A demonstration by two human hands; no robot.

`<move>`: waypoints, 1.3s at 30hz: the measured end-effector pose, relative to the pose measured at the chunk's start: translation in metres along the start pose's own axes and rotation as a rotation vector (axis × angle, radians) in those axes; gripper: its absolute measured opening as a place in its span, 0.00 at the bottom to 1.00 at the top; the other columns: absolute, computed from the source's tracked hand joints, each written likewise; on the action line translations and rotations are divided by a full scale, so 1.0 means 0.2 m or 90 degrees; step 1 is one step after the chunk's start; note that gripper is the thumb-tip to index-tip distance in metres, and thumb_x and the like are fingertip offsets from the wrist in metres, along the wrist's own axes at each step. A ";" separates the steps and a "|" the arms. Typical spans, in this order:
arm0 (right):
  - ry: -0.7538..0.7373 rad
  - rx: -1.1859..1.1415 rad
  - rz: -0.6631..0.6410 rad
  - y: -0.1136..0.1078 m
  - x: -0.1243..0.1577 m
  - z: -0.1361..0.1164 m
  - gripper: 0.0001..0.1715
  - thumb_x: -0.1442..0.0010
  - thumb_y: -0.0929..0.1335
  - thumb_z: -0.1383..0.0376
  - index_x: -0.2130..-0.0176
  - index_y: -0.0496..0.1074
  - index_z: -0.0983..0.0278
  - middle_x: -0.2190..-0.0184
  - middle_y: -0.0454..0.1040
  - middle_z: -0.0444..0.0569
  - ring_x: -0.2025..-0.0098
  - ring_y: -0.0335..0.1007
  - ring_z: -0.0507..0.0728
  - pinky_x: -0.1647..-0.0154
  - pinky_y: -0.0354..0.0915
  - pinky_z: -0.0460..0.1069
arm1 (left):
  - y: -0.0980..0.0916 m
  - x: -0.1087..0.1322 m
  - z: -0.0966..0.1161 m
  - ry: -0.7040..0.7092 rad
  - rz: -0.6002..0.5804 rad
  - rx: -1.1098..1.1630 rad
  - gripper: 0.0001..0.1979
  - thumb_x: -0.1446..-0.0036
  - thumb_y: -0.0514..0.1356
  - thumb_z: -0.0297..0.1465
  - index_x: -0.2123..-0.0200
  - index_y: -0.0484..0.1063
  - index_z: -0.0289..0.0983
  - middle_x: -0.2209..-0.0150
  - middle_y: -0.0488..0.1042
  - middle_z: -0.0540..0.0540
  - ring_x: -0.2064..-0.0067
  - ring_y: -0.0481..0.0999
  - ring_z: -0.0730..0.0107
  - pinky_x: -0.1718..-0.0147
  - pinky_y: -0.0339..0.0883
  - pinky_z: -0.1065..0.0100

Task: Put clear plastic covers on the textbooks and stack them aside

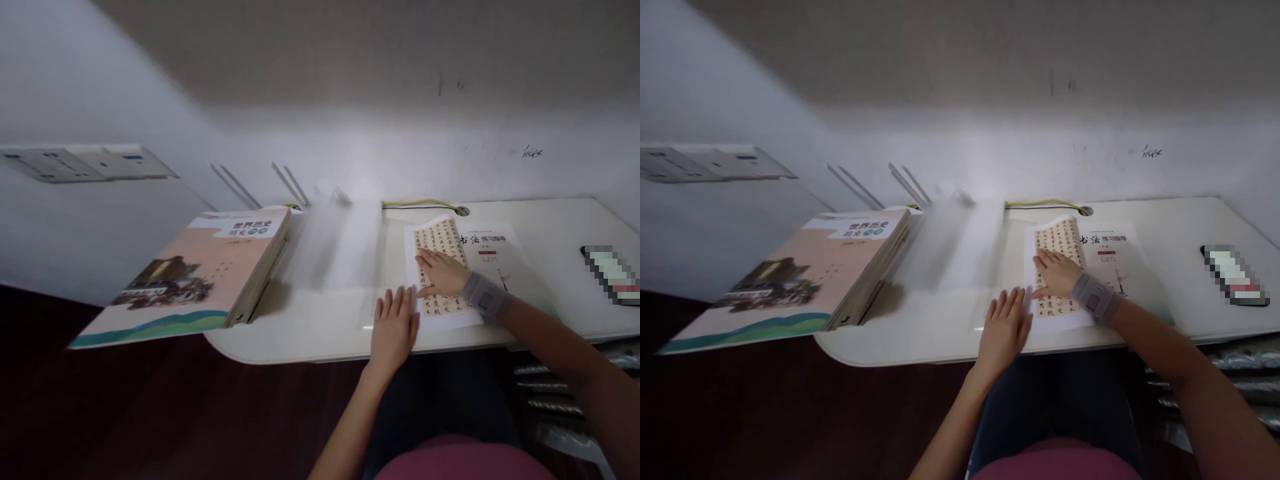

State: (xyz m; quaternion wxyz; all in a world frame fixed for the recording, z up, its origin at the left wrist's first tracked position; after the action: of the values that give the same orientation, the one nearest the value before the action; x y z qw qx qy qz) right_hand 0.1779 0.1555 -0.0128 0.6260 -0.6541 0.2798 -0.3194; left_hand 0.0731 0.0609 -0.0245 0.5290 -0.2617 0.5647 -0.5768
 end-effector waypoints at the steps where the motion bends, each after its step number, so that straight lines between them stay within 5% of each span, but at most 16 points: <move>1: 0.020 0.006 -0.001 0.01 0.00 0.02 0.57 0.46 0.58 0.37 0.38 0.50 0.80 0.36 0.47 0.70 0.34 0.43 0.67 0.37 0.47 0.59 | 0.00 0.00 0.00 0.002 -0.001 -0.004 0.26 0.39 0.49 0.34 0.38 0.54 0.34 0.40 0.61 0.37 0.37 0.56 0.48 0.43 0.53 0.47; 14: -0.048 0.003 -0.031 0.06 -0.05 0.03 0.52 0.42 0.55 0.39 0.37 0.50 0.76 0.35 0.46 0.66 0.34 0.42 0.65 0.37 0.45 0.60 | 0.01 0.02 -0.04 -0.004 0.023 0.081 0.28 0.43 0.51 0.28 0.39 0.53 0.32 0.40 0.61 0.36 0.37 0.56 0.49 0.42 0.53 0.47; 21: -0.008 0.034 -0.001 0.01 -0.07 0.11 0.47 0.42 0.58 0.41 0.38 0.54 0.74 0.36 0.51 0.65 0.35 0.46 0.67 0.39 0.48 0.61 | -0.03 0.02 -0.05 -0.012 0.000 0.166 0.24 0.41 0.50 0.31 0.42 0.56 0.33 0.41 0.63 0.35 0.38 0.57 0.51 0.42 0.52 0.46; 26: 0.013 0.128 0.143 -0.15 0.06 -0.09 0.29 0.40 0.65 0.56 0.46 0.64 0.72 0.45 0.65 0.65 0.41 0.57 0.68 0.42 0.51 0.62 | -0.04 0.02 -0.05 -0.013 -0.003 0.182 0.23 0.42 0.51 0.29 0.43 0.57 0.35 0.42 0.64 0.36 0.38 0.58 0.53 0.42 0.53 0.45; 29: -0.027 0.104 0.129 -0.13 0.20 -0.27 0.16 0.40 0.65 0.60 0.55 0.70 0.67 0.55 0.73 0.59 0.49 0.65 0.64 0.48 0.57 0.58 | -0.02 0.02 -0.06 -0.015 0.001 0.182 0.22 0.43 0.51 0.27 0.44 0.60 0.34 0.42 0.64 0.35 0.38 0.58 0.53 0.41 0.53 0.45; 35: -0.058 0.049 0.147 -0.01 0.37 -0.35 0.40 0.44 0.64 0.44 0.44 0.63 0.70 0.42 0.62 0.64 0.40 0.55 0.67 0.41 0.51 0.60 | -0.03 0.03 -0.10 -0.014 -0.005 0.240 0.26 0.45 0.46 0.21 0.42 0.56 0.34 0.42 0.64 0.37 0.38 0.59 0.60 0.40 0.53 0.49; 39: -0.041 0.048 0.126 0.02 0.36 -0.33 0.46 0.44 0.61 0.41 0.41 0.59 0.73 0.39 0.57 0.66 0.38 0.52 0.70 0.39 0.49 0.61 | -0.04 0.03 -0.11 -0.025 -0.004 0.255 0.27 0.45 0.47 0.21 0.41 0.55 0.35 0.42 0.65 0.38 0.39 0.61 0.62 0.39 0.52 0.50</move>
State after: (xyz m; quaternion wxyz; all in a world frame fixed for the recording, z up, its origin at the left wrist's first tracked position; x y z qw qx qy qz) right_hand 0.1733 0.0577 -0.0113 0.6870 -0.6096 0.3103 -0.2451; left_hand 0.0484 0.0628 -0.0237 0.5797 -0.1642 0.4278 -0.6737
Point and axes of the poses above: each hand's wrist, its own x-axis away from the middle knuckle, its own y-axis out of the palm, z = x × y, the point moved 8 cm from there along -x, towards the middle knuckle
